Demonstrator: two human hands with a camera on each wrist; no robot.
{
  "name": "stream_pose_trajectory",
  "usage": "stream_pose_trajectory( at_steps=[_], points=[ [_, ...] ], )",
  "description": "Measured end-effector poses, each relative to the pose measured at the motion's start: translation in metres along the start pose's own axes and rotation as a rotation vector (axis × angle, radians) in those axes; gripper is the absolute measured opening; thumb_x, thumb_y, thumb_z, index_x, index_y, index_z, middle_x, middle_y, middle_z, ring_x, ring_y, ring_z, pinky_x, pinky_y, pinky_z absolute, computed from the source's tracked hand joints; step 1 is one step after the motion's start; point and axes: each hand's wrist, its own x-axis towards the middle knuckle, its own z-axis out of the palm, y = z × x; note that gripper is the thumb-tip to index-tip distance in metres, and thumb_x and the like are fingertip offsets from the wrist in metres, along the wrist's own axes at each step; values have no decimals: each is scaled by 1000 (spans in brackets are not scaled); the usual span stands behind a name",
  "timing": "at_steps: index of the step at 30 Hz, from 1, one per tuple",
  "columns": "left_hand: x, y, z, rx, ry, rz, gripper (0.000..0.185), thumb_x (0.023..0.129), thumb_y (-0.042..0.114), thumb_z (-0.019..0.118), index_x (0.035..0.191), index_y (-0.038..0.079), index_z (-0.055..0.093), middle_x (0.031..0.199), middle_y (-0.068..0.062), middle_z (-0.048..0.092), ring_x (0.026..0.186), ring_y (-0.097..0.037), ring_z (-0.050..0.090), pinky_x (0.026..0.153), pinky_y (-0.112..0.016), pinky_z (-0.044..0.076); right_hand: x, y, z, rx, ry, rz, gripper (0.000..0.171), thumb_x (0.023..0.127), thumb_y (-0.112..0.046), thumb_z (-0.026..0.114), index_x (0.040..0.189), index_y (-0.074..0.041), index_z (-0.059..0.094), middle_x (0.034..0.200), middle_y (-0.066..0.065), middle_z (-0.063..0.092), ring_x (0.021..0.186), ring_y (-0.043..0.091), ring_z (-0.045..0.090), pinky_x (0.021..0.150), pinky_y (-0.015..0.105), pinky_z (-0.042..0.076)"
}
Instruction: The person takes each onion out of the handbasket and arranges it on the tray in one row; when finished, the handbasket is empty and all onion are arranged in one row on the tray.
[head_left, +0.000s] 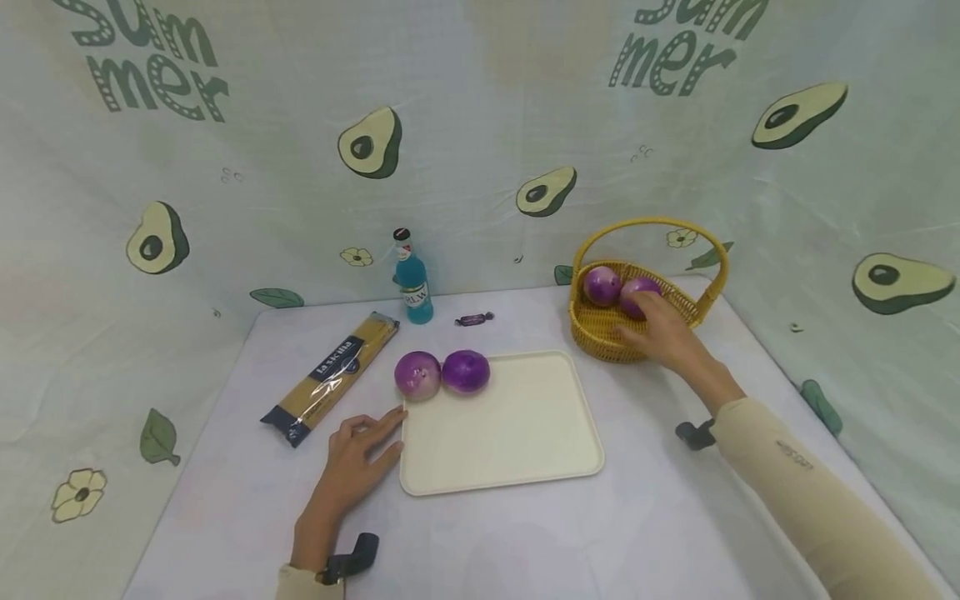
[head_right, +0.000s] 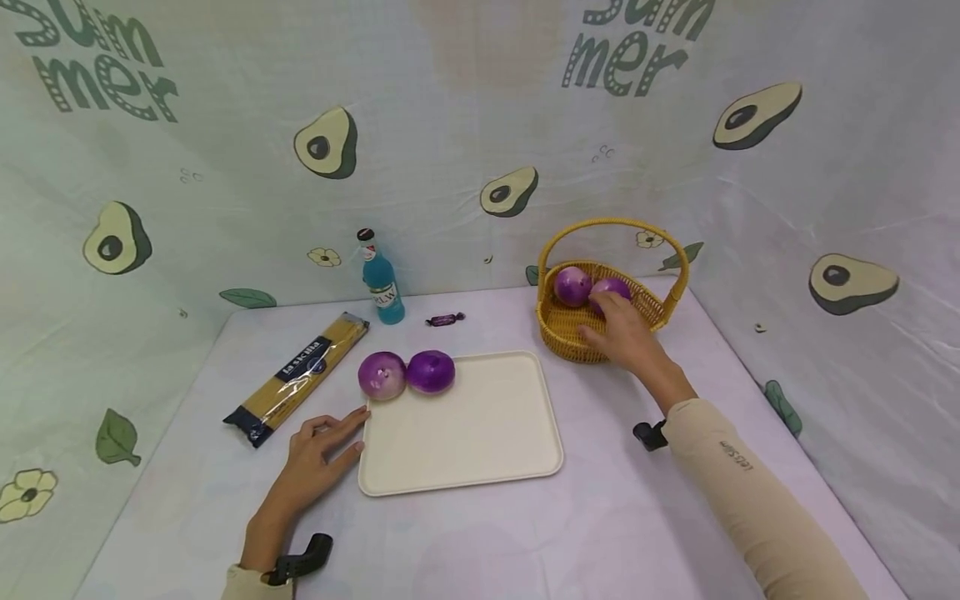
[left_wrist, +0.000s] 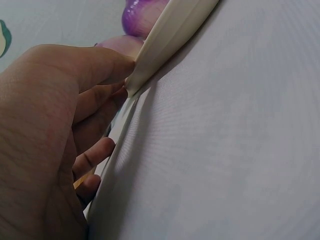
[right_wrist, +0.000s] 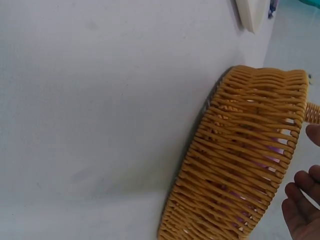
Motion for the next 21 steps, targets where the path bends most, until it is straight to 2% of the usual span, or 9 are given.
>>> stream_pose_trajectory(
  at_steps=[5, 21],
  points=[
    [1, 1, -1, 5, -3, 4, 50, 98, 42, 63, 146, 34, 53, 148, 12, 51, 122, -23, 40, 104, -51, 23, 2, 6, -2, -9, -18, 27, 68, 97, -21, 67, 147, 11, 35, 149, 35, 35, 138, 51, 29, 111, 63, 24],
    [1, -1, 1, 11, 4, 15, 50, 97, 37, 65, 146, 33, 53, 148, 10, 51, 122, -22, 40, 103, -52, 23, 12, 22, 1, -31, -2, 24, 66, 95, -18, 68, 145, 11, 36, 146, 36, 36, 136, 51, 31, 111, 63, 24]
  ],
)
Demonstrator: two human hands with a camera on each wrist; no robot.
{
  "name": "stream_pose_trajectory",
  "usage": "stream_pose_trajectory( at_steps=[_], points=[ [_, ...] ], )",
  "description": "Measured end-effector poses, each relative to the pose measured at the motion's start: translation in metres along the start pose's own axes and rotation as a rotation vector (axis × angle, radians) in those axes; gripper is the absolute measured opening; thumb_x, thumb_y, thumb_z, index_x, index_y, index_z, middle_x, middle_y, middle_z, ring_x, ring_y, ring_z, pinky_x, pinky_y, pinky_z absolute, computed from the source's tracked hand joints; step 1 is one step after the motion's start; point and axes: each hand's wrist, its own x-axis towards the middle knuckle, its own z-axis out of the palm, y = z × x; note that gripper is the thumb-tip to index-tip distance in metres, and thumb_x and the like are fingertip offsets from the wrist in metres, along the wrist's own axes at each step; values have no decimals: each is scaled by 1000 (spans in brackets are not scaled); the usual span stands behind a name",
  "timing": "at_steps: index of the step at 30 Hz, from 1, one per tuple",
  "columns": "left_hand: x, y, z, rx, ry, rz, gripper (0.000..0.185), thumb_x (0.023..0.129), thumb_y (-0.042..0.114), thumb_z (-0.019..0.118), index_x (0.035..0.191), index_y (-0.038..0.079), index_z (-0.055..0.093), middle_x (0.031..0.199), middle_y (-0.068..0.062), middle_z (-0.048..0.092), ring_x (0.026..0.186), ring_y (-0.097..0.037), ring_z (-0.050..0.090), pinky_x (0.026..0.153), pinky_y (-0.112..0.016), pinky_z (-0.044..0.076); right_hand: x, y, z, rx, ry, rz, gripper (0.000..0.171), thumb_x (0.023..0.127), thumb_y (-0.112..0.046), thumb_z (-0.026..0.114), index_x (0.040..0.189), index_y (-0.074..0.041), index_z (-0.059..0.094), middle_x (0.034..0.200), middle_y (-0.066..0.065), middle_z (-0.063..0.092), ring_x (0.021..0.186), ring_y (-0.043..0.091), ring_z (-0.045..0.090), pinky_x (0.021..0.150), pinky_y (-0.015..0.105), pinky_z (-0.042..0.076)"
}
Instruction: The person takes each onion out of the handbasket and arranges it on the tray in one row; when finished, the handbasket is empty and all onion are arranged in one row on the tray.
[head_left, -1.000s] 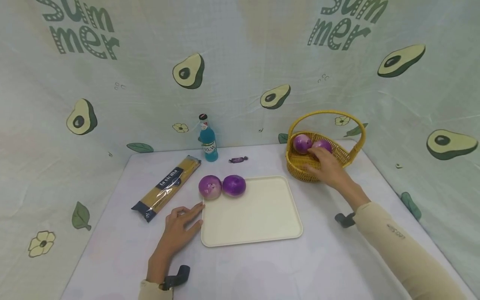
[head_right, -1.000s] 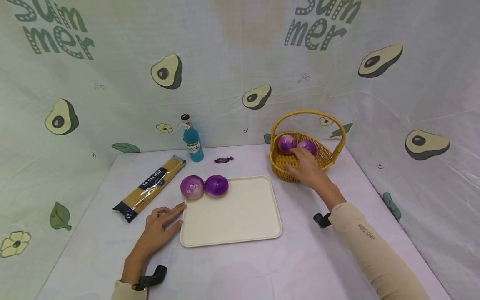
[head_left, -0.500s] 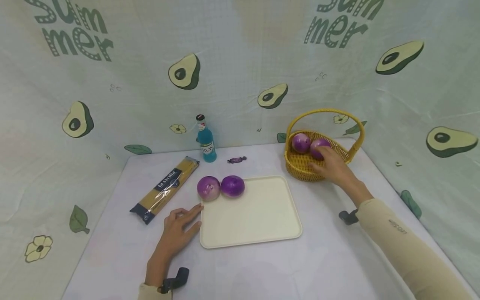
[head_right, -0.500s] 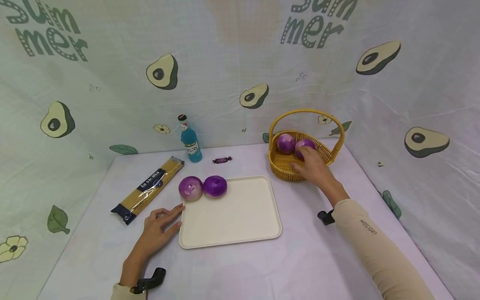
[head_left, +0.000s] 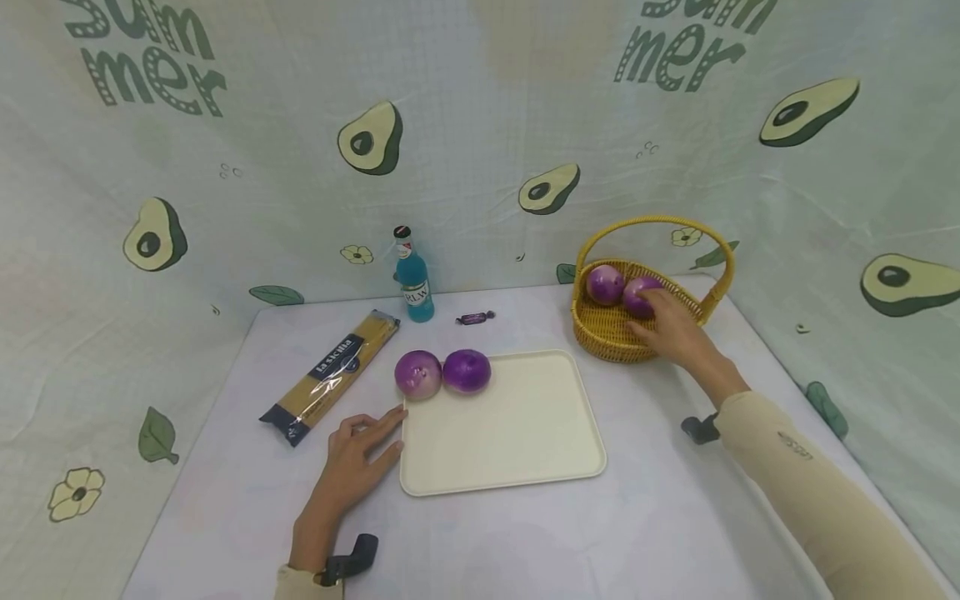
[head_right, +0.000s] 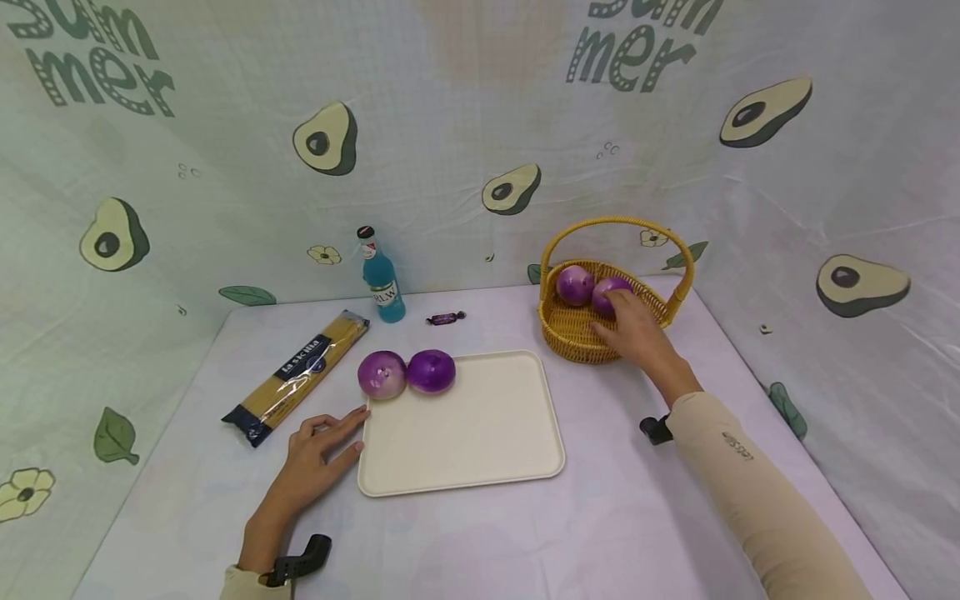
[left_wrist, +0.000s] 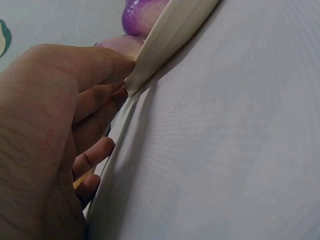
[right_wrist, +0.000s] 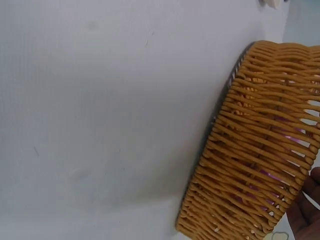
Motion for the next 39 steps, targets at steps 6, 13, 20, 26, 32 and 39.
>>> stream_pose_trajectory(
  at_steps=[6, 13, 20, 26, 32, 39],
  points=[
    [0, -1, -1, -3, -7, -10, 50, 97, 40, 63, 146, 35, 53, 148, 11, 51, 122, -22, 40, 103, -51, 23, 4, 4, -1, 3, -13, 25, 67, 96, -18, 67, 147, 10, 34, 149, 36, 31, 139, 52, 27, 112, 64, 22],
    [-3, -2, -5, -9, 9, 10, 50, 96, 37, 65, 145, 32, 55, 148, 9, 52, 121, -22, 40, 102, -52, 24, 6, 6, 1, 8, -14, 40, 68, 95, -18, 67, 147, 9, 33, 148, 37, 32, 136, 53, 30, 110, 65, 25],
    [-3, -3, -3, 2, 6, 16, 50, 97, 38, 64, 146, 32, 54, 149, 10, 50, 122, -22, 40, 101, -51, 25, 10, 12, 4, -6, -6, 25, 69, 95, -18, 68, 147, 11, 33, 145, 38, 34, 133, 54, 32, 108, 66, 27],
    [-2, -3, -3, 0, 2, 5, 50, 97, 38, 64, 146, 33, 53, 150, 11, 49, 122, -21, 39, 101, -51, 24, 16, 18, 3, -39, -9, 42, 70, 94, -17, 69, 146, 12, 32, 145, 38, 33, 132, 55, 32, 109, 65, 26],
    [-1, -3, -3, 9, -7, -5, 50, 97, 40, 63, 146, 33, 52, 150, 10, 49, 123, -22, 39, 102, -51, 23, 21, 20, 3, -41, -17, 67, 72, 95, -18, 68, 148, 12, 30, 145, 37, 33, 131, 55, 33, 108, 65, 28],
    [0, -2, -1, 2, 14, 14, 51, 97, 38, 64, 146, 32, 53, 150, 9, 50, 121, -21, 40, 100, -50, 24, 22, 24, 2, -39, -30, 92, 75, 95, -19, 69, 150, 10, 28, 148, 37, 29, 133, 56, 30, 108, 66, 25]
  ],
)
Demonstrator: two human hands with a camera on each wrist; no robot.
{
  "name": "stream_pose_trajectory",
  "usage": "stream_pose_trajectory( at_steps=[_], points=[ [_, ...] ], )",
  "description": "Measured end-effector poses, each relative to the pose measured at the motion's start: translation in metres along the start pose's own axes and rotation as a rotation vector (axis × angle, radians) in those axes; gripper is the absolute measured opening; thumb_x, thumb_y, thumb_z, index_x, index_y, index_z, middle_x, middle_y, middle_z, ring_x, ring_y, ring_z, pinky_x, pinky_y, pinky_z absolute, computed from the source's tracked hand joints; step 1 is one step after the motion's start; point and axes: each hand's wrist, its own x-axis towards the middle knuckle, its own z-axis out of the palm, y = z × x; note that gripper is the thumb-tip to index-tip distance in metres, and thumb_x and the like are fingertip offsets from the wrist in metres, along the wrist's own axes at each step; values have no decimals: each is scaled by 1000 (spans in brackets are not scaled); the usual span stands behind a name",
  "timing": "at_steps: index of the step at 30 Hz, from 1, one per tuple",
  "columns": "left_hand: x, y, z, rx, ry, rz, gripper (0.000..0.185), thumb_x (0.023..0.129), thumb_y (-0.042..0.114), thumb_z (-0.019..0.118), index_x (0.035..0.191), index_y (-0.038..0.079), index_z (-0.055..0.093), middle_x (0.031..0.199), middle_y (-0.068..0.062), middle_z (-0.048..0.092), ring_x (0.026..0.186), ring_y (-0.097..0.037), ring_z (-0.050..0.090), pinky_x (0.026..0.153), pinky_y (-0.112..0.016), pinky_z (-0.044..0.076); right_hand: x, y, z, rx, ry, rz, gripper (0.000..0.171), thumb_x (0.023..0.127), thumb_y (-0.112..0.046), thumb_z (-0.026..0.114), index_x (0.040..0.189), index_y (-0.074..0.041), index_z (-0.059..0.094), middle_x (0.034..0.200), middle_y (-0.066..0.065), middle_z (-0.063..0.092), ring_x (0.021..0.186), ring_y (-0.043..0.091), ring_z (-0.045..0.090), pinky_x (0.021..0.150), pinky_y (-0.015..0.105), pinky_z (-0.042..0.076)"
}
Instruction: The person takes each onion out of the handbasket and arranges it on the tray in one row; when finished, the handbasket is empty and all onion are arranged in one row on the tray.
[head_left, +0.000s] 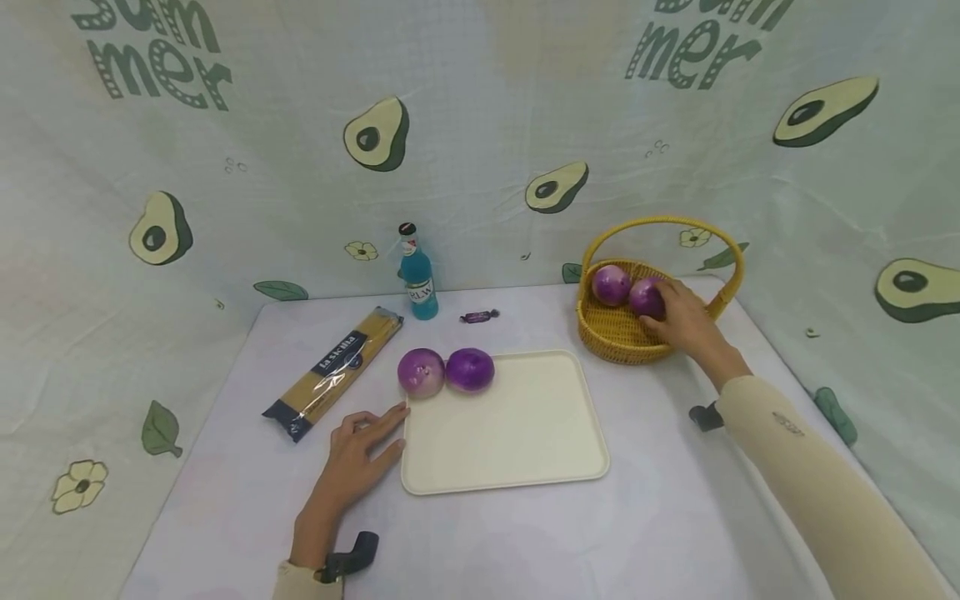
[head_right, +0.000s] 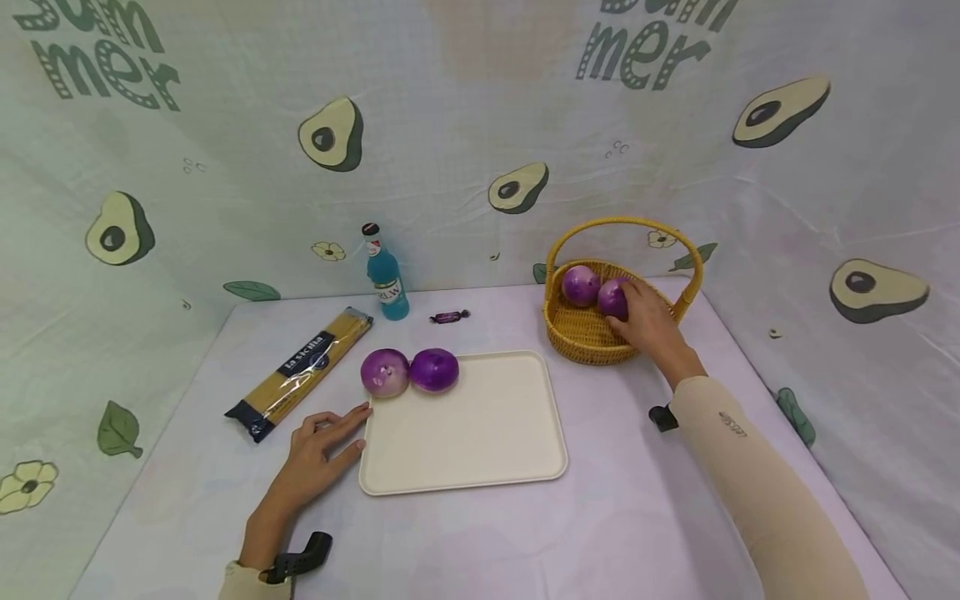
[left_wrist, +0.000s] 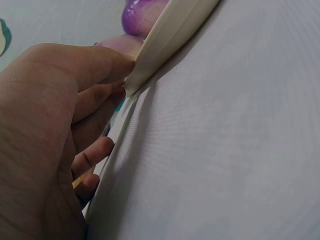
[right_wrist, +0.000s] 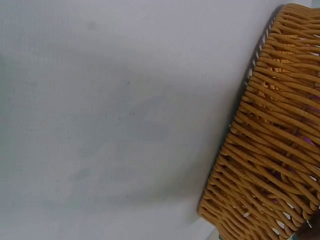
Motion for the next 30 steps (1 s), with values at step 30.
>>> stream_pose_trajectory(
  at_steps=[30],
  points=[
    [2, 3, -2, -19, -8, -7, 50, 96, 37, 66, 145, 34, 54, 149, 12, 50, 121, -20, 39, 99, -48, 26, 23, 12, 9, 50, -39, 74, 87, 94, -17, 72, 154, 9, 15, 155, 36, 14, 139, 55, 21, 109, 67, 22]
  ],
)
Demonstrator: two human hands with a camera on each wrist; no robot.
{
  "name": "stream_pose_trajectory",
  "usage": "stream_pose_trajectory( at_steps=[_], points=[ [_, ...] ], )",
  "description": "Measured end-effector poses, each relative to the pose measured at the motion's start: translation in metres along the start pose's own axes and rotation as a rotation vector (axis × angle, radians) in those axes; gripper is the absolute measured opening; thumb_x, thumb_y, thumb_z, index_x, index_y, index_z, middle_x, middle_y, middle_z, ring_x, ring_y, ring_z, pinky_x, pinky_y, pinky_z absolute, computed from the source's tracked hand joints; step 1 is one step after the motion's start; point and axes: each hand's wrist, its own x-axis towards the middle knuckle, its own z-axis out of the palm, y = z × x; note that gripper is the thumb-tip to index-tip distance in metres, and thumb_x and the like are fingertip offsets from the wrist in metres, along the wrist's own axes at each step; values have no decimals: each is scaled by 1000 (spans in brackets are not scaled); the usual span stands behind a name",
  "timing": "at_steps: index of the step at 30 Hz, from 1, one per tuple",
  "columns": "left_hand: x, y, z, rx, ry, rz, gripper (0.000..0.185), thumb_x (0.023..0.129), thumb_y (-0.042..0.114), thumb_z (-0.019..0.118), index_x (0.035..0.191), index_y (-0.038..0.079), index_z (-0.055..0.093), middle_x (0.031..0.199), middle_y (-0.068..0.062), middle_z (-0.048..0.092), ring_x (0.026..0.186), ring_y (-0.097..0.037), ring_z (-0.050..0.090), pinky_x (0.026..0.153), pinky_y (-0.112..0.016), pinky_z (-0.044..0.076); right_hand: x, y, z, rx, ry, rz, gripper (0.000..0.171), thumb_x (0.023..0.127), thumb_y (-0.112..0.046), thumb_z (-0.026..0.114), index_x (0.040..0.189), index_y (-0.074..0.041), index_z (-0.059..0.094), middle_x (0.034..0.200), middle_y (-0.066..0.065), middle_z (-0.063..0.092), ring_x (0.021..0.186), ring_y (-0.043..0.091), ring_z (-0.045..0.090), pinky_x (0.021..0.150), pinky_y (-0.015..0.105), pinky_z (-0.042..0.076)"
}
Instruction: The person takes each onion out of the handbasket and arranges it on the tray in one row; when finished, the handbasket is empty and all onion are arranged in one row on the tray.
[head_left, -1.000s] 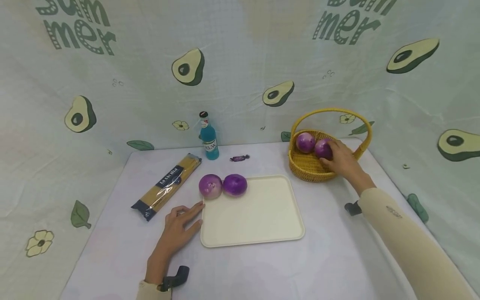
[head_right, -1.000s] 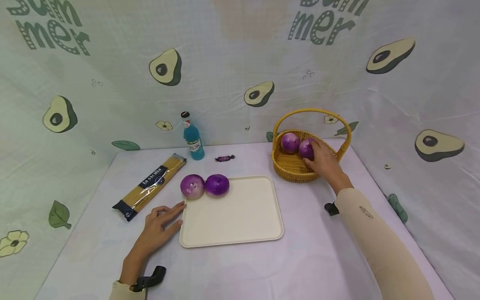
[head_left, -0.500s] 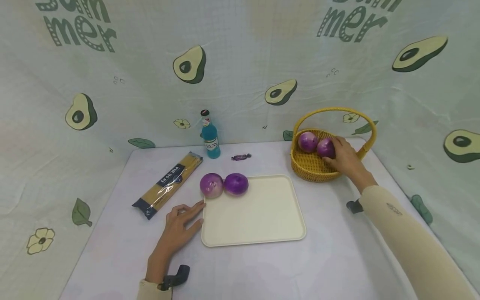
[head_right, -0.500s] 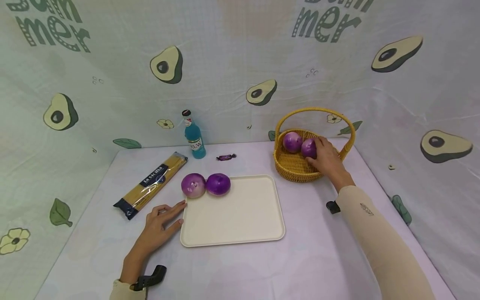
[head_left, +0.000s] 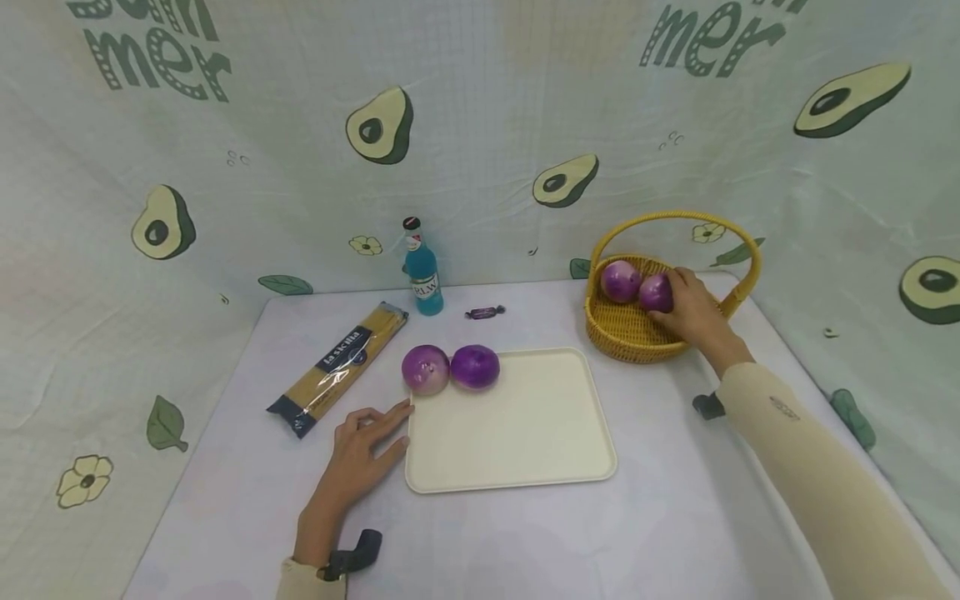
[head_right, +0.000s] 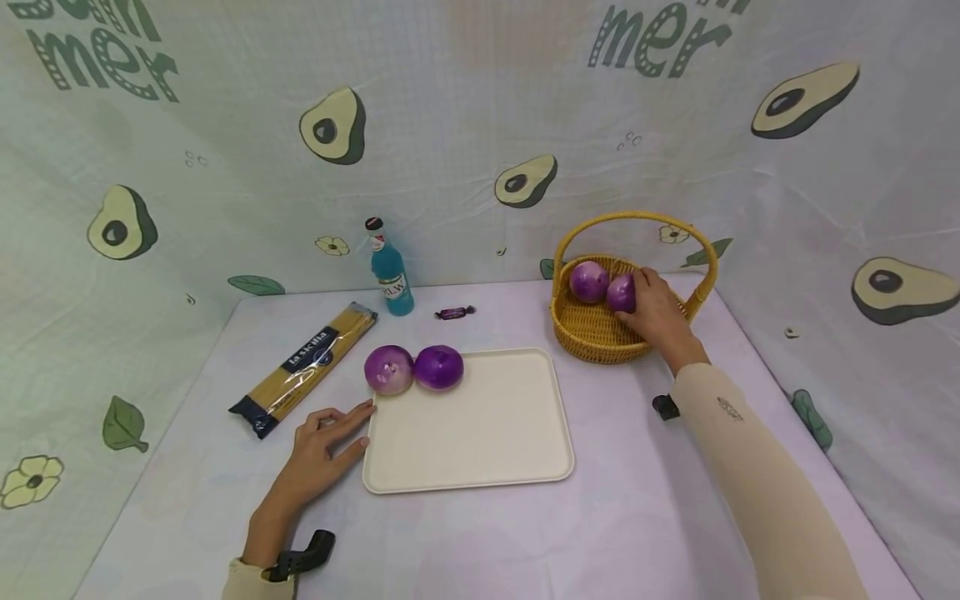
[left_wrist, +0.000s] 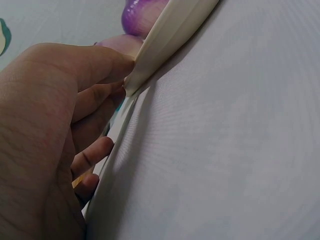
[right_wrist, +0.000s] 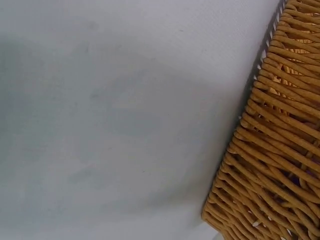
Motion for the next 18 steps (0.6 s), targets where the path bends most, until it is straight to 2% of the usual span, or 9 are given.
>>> stream_pose_trajectory(
  at_steps=[8, 18],
  points=[
    [1, 0, 3, 10, 35, 39, 50, 95, 35, 67, 144, 30, 56, 148, 8, 52, 119, -21, 41, 98, -49, 26, 0, 1, 1, -9, 11, -3, 83, 95, -15, 69, 153, 10, 17, 154, 36, 17, 139, 54, 21, 110, 66, 21],
    [2, -1, 2, 4, 17, 12, 51, 95, 36, 67, 145, 32, 55, 149, 10, 50, 120, -22, 41, 100, -50, 24, -3, -4, 0, -14, 28, 11, 81, 93, -17, 72, 151, 13, 22, 151, 36, 21, 136, 55, 25, 108, 66, 26]
  ],
)
